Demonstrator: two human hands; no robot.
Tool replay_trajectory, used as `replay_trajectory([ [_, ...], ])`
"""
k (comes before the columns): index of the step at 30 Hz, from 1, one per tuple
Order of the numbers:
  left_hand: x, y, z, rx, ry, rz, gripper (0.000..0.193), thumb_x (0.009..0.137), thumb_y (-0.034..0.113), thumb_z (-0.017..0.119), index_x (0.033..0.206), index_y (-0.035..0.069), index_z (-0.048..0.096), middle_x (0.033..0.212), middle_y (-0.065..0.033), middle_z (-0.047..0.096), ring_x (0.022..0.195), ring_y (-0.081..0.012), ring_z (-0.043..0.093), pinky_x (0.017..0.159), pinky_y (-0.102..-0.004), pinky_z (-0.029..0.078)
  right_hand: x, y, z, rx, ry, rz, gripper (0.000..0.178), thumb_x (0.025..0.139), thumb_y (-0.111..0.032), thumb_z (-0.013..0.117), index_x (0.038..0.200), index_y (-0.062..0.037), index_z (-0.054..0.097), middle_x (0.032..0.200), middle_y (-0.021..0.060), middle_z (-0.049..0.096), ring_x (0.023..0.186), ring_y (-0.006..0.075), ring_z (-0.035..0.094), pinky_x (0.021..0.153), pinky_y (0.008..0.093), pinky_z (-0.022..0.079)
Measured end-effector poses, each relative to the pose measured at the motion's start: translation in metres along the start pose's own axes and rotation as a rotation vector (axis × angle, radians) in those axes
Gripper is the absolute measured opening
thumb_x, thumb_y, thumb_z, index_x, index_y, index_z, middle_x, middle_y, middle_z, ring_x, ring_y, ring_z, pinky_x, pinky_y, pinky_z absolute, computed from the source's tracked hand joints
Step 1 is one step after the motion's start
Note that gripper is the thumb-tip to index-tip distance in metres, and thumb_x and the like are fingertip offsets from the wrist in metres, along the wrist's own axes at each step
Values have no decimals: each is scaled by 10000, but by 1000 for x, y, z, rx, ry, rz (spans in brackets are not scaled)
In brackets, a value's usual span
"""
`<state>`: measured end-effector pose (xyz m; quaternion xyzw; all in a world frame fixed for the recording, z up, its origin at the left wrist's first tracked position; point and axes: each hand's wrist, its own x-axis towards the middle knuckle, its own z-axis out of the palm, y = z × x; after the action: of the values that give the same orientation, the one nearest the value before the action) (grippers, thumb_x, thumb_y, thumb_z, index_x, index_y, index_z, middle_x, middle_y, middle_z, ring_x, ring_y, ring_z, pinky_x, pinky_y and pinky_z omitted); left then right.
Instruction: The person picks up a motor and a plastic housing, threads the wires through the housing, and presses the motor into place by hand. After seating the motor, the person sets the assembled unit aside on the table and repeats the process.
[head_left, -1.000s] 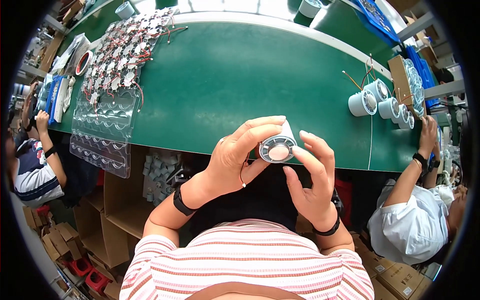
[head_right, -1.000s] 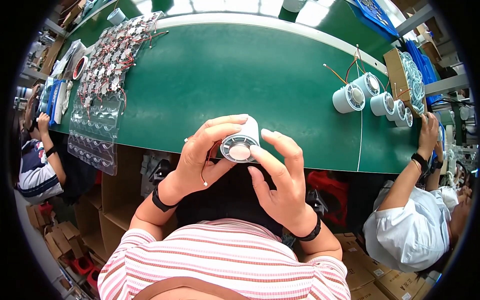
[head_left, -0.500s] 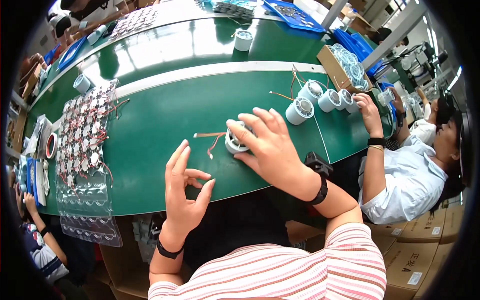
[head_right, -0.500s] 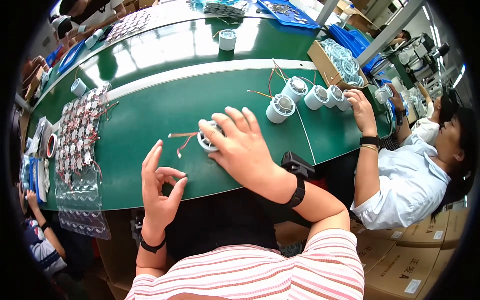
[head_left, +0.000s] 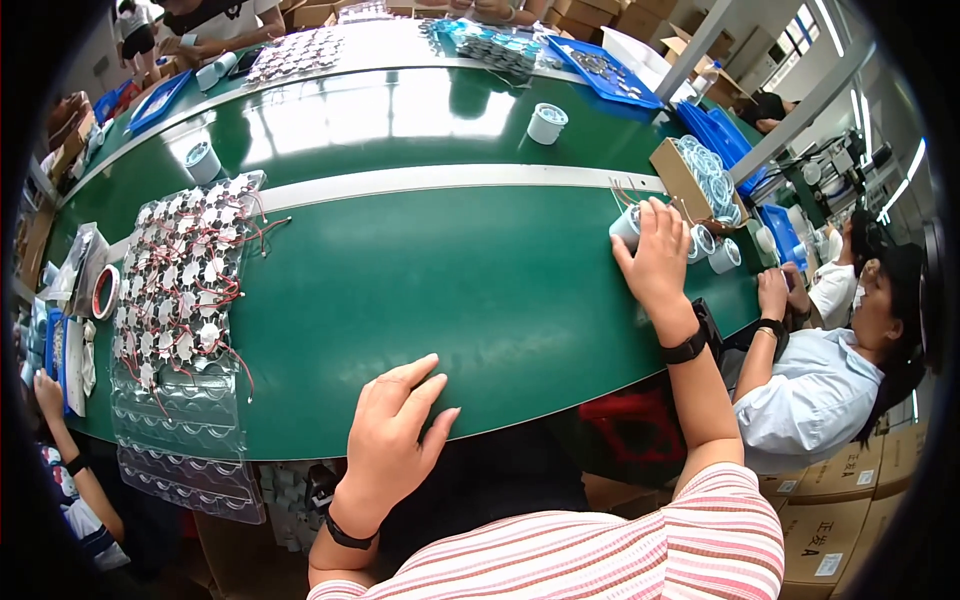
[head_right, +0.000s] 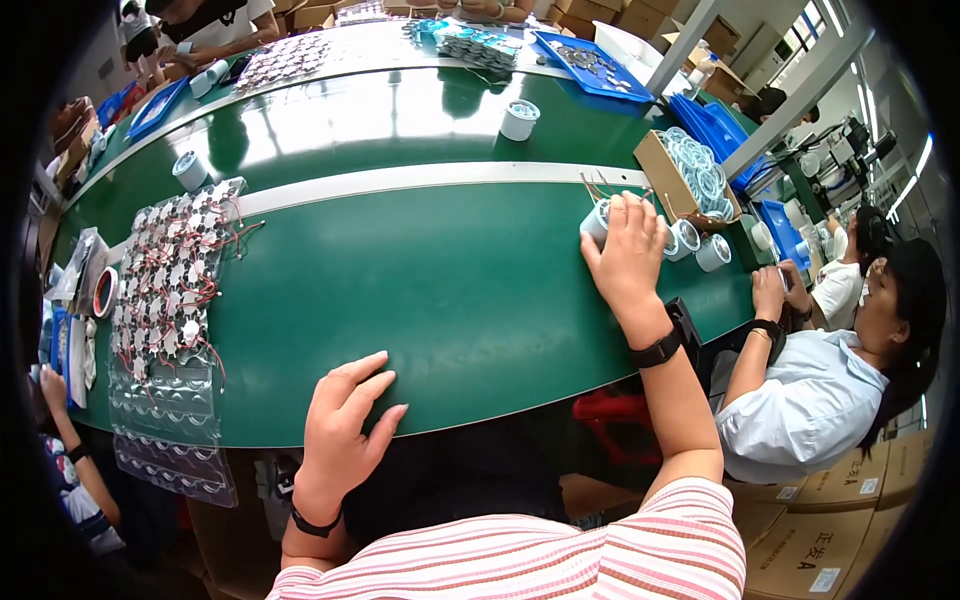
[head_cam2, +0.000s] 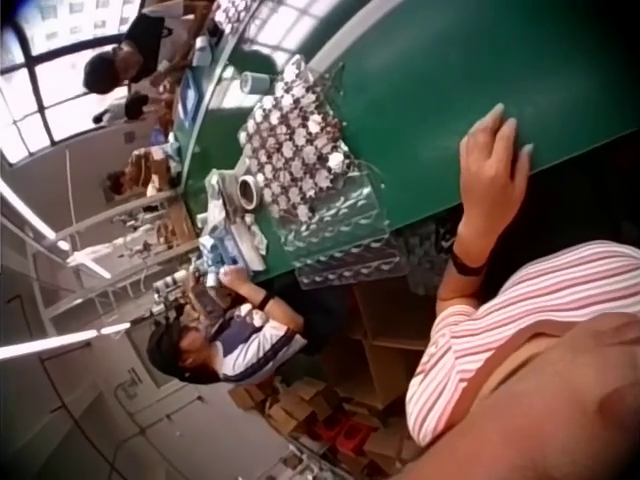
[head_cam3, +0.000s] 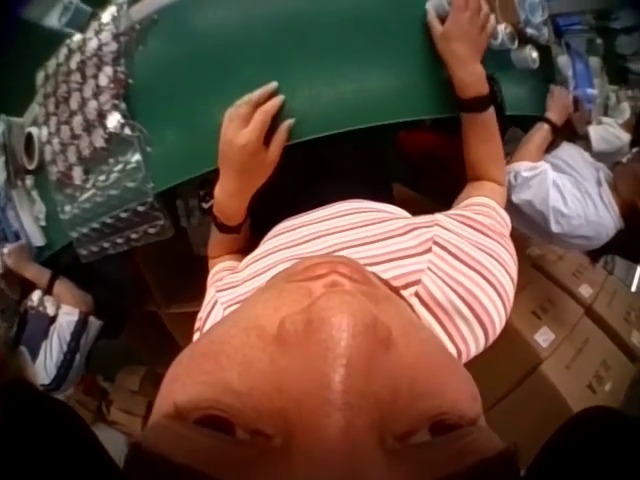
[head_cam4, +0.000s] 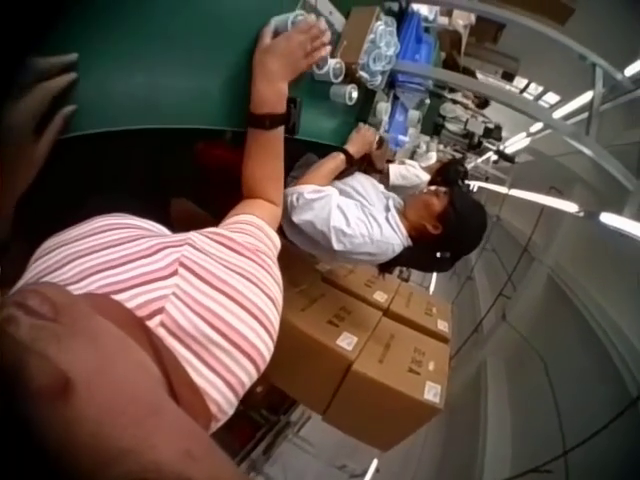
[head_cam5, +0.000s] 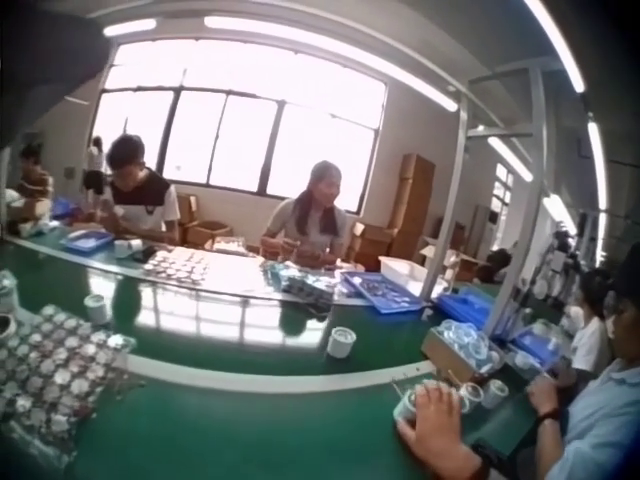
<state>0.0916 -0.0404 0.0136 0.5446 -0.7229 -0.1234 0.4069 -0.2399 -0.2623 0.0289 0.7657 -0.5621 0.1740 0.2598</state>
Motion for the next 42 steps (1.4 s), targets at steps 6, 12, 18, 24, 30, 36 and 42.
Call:
replay_trajectory([
  [6, 6, 4, 6, 142, 12, 51, 295, 832, 137, 798, 1093, 34, 709, 1235, -101, 678, 1138, -287, 631, 937, -414, 497, 56, -32, -5, 156, -27, -64, 657, 904, -336, 739, 1420, -3, 504, 1470, 201, 465, 1364, 404, 422, 1157, 508, 331],
  [12, 3, 0, 2, 104, 30, 60, 277, 818, 133, 802, 1063, 43, 712, 1208, -89, 698, 1125, -304, 644, 939, -422, 496, 163, -49, 84, 381, -330, 153, 679, 925, -316, 736, 1469, -14, 465, 1562, 267, 332, 1390, 469, 390, 1180, 498, 342],
  [18, -1, -2, 2, -42, 42, 31, 261, 832, 135, 799, 1065, 51, 717, 1145, -87, 725, 1114, -304, 669, 943, -422, 506, 192, -49, 112, 419, -311, 355, 645, 889, -232, 759, 1448, -65, 484, 1506, 246, 399, 1307, 481, 478, 1117, 503, 424],
  [24, 1, -6, -2, -78, 12, 26, 254, 833, 139, 800, 1058, 53, 719, 1146, -87, 728, 1117, -300, 673, 939, -421, 508, 154, -86, 67, 888, -264, -38, 516, 874, -181, 776, 1354, -107, 602, 1383, 177, 480, 1257, 330, 553, 1050, 392, 491],
  [30, -2, -4, -4, -152, 71, -39, 238, 843, 122, 797, 1051, 42, 712, 1134, -93, 712, 1096, -288, 669, 880, -395, 531, 47, -136, -78, 1222, -473, -525, 656, 782, 62, 785, 1384, -101, 579, 1306, 141, 491, 1205, 312, 547, 1056, 397, 473],
  [36, 4, 14, 5, -360, 300, -14, 282, 820, 85, 814, 1083, 37, 722, 1181, -108, 683, 1012, -272, 659, 791, -352, 528, -22, -135, -102, 1523, -822, -622, 914, 792, 119, 723, 1585, -89, 319, 1456, 179, 459, 1320, 358, 507, 1091, 427, 456],
  [42, 20, 39, -6, -107, 20, 3, 402, 812, 30, 802, 1204, 21, 713, 1269, -127, 619, 955, -249, 589, 796, -342, 516, -63, -146, -106, 1566, -606, -435, 976, 806, 84, 742, 1620, -57, 223, 1461, 213, 487, 1337, 354, 516, 1111, 437, 441],
])
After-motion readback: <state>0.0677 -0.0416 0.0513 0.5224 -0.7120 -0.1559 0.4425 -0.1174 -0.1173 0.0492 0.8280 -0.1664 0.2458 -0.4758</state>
